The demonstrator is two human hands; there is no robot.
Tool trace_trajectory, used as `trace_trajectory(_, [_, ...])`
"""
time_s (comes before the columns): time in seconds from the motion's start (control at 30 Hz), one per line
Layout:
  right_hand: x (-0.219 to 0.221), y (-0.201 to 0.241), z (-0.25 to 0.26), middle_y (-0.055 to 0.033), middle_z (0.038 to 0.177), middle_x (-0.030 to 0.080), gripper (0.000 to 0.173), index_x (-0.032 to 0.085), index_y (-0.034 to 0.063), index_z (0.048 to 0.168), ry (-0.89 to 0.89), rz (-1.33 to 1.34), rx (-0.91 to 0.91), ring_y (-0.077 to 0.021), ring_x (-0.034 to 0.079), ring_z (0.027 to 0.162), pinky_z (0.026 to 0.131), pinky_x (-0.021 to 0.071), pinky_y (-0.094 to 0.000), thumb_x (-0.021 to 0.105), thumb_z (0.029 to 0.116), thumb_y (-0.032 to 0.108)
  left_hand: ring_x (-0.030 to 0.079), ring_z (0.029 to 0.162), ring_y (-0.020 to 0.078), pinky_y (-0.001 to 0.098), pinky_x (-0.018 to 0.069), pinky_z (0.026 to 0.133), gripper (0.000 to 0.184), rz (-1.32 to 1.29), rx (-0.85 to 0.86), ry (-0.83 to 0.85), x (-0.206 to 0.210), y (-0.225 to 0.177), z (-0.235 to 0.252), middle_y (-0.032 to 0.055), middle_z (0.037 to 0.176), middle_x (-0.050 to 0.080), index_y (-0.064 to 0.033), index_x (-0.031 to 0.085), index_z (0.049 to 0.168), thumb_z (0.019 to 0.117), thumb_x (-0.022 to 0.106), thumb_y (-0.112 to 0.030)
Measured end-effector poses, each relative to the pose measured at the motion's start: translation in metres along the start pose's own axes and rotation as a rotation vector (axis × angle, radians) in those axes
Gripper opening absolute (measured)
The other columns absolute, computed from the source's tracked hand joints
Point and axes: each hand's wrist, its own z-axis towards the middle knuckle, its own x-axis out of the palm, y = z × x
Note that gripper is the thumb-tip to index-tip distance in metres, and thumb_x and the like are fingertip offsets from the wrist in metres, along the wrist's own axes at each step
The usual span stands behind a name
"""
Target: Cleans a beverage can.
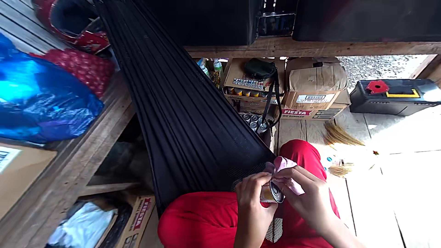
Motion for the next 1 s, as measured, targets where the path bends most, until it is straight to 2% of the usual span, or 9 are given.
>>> trace_trajectory(0.13, [0.043, 0.037, -0.025, -0.0005, 0.091, 0.073, 0.008, 0.07, 0.0108, 0.093, 0.006, 0.081, -0.045, -0.0053, 0.067, 0.093, 0.088, 0.0518, -0.015, 0.062, 0.0944, 0.011, 0.067, 0.111, 0.0092, 0.038, 0.0457, 0.097, 0.046, 0.013, -0.024, 0.073, -0.046, 0.021, -0.018, 0.0012, 0.116, 0.075, -0.0097, 0.071, 0.109, 0.0658, 0.086, -0.016])
trace_trajectory(0.23, [0.074, 0.053, -0.038, -0.0012, 0.088, 0.073, 0.01, 0.073, 0.0081, 0.092, -0.023, 0.125, 0.077, -0.0038, 0.067, 0.086, 0.083, 0.0538, -0.0151, 0.064, 0.0885, 0.011, 0.067, 0.111, 0.0112, 0.0399, 0.0471, 0.095, 0.047, 0.08, -0.018, 0.082, -0.075, 0.036, -0.034, 0.0006, 0.114, 0.075, -0.0104, 0.072, 0.106, 0.0618, 0.086, -0.013])
trace_trajectory(0.37, [0.106, 0.072, -0.048, -0.0002, 0.086, 0.072, 0.01, 0.072, 0.0076, 0.09, -0.075, 0.169, 0.195, -0.0005, 0.068, 0.084, 0.08, 0.0559, -0.0142, 0.066, 0.0862, 0.014, 0.067, 0.11, 0.0125, 0.0396, 0.0475, 0.095, 0.046, 0.123, -0.018, 0.13, -0.107, 0.049, -0.041, -0.0007, 0.112, 0.075, -0.0109, 0.073, 0.104, 0.0606, 0.087, -0.012])
trace_trajectory(0.53, [0.115, 0.095, -0.056, -0.0009, 0.089, 0.073, 0.007, 0.07, 0.0079, 0.091, -0.087, 0.225, 0.155, -0.0022, 0.067, 0.087, 0.082, 0.0532, -0.0135, 0.064, 0.0873, 0.01, 0.067, 0.11, 0.0118, 0.04, 0.0473, 0.097, 0.045, 0.099, -0.026, 0.219, -0.127, 0.053, -0.042, 0.0004, 0.114, 0.075, -0.0087, 0.073, 0.106, 0.0632, 0.086, -0.014])
trace_trajectory(0.63, [0.111, 0.079, -0.055, -0.0019, 0.089, 0.072, 0.009, 0.071, 0.0064, 0.092, -0.105, 0.21, 0.176, -0.0021, 0.068, 0.086, 0.08, 0.0552, -0.0145, 0.066, 0.0871, 0.011, 0.067, 0.111, 0.0116, 0.0393, 0.0472, 0.097, 0.044, 0.108, 0.005, 0.185, -0.113, 0.052, -0.04, -0.0005, 0.114, 0.075, -0.0103, 0.072, 0.104, 0.0621, 0.087, -0.011])
trace_trajectory(0.77, [0.097, 0.044, -0.047, -0.0027, 0.089, 0.072, 0.011, 0.07, 0.0039, 0.092, -0.132, 0.168, 0.221, -0.0015, 0.068, 0.084, 0.079, 0.0569, -0.0157, 0.066, 0.0858, 0.012, 0.068, 0.109, 0.0143, 0.0412, 0.0471, 0.095, 0.046, 0.185, 0.057, 0.081, -0.074, 0.044, -0.031, -0.0018, 0.111, 0.076, -0.0123, 0.075, 0.104, 0.06, 0.087, -0.008])
trace_trajectory(0.87, [0.072, 0.021, -0.037, 0.002, 0.088, 0.07, 0.01, 0.067, 0.006, 0.091, -0.086, 0.289, 0.362, 0.0014, 0.068, 0.08, 0.073, 0.0589, -0.0153, 0.066, 0.0833, 0.013, 0.068, 0.11, 0.0152, 0.0425, 0.047, 0.094, 0.042, 0.207, 0.083, 0.036, -0.043, 0.033, -0.023, -0.0017, 0.111, 0.076, -0.0134, 0.076, 0.104, 0.0637, 0.086, -0.009])
trace_trajectory(1.0, [0.027, -0.015, -0.02, 0.0039, 0.084, 0.069, 0.006, 0.065, 0.0102, 0.089, 0.039, 0.52, 0.6, -0.0028, 0.068, 0.076, 0.067, 0.0577, -0.0186, 0.066, 0.0834, 0.012, 0.068, 0.111, 0.0145, 0.0402, 0.0468, 0.092, 0.028, 0.274, 0.171, -0.005, -0.003, 0.013, -0.006, -0.0024, 0.11, 0.077, -0.0158, 0.077, 0.101, 0.0741, 0.08, -0.01])
